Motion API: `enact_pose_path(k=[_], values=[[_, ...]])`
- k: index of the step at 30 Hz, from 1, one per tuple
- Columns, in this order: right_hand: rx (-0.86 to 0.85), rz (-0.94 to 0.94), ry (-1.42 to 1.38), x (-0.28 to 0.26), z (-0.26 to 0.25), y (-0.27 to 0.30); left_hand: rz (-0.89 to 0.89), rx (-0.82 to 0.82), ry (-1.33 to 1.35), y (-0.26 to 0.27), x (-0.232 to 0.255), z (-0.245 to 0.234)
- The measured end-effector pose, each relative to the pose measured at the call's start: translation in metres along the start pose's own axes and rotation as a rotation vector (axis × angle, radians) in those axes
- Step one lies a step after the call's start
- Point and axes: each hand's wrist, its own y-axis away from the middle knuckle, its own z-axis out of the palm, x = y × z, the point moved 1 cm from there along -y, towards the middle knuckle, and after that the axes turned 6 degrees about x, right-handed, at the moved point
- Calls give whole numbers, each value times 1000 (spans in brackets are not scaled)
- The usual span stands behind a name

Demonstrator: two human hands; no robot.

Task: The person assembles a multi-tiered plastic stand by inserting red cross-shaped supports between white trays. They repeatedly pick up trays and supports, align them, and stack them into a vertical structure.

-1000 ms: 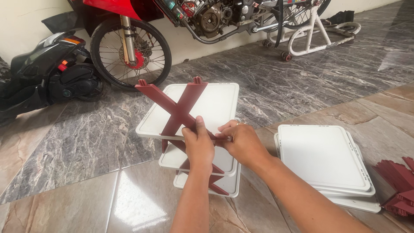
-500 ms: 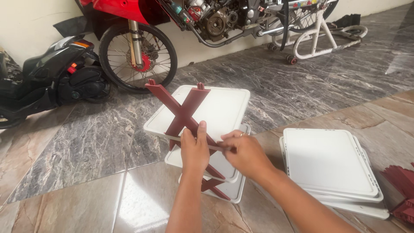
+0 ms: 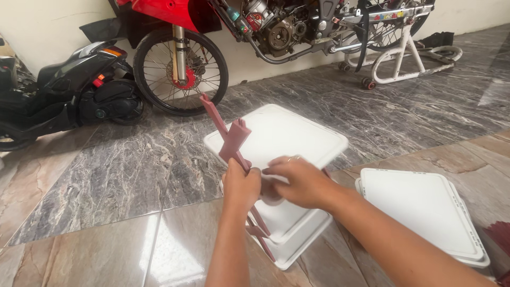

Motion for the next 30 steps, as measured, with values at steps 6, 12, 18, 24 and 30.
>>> enact_pose_path(k=[6, 12, 18, 24, 30], values=[[-407, 314, 51, -20, 15, -15, 149, 39, 48, -10, -1, -11], [-432, 472, 43, -42, 18, -25, 8, 33, 27, -10, 5, -17], [-441, 503, 54, -41, 17, -28, 123, 149, 52, -8, 10, -5], [-477, 506, 58, -47, 20, -34, 83, 156, 29, -9, 8, -10], [-492, 506, 89, -62, 15, -39, -44, 103, 36, -9, 18, -15]])
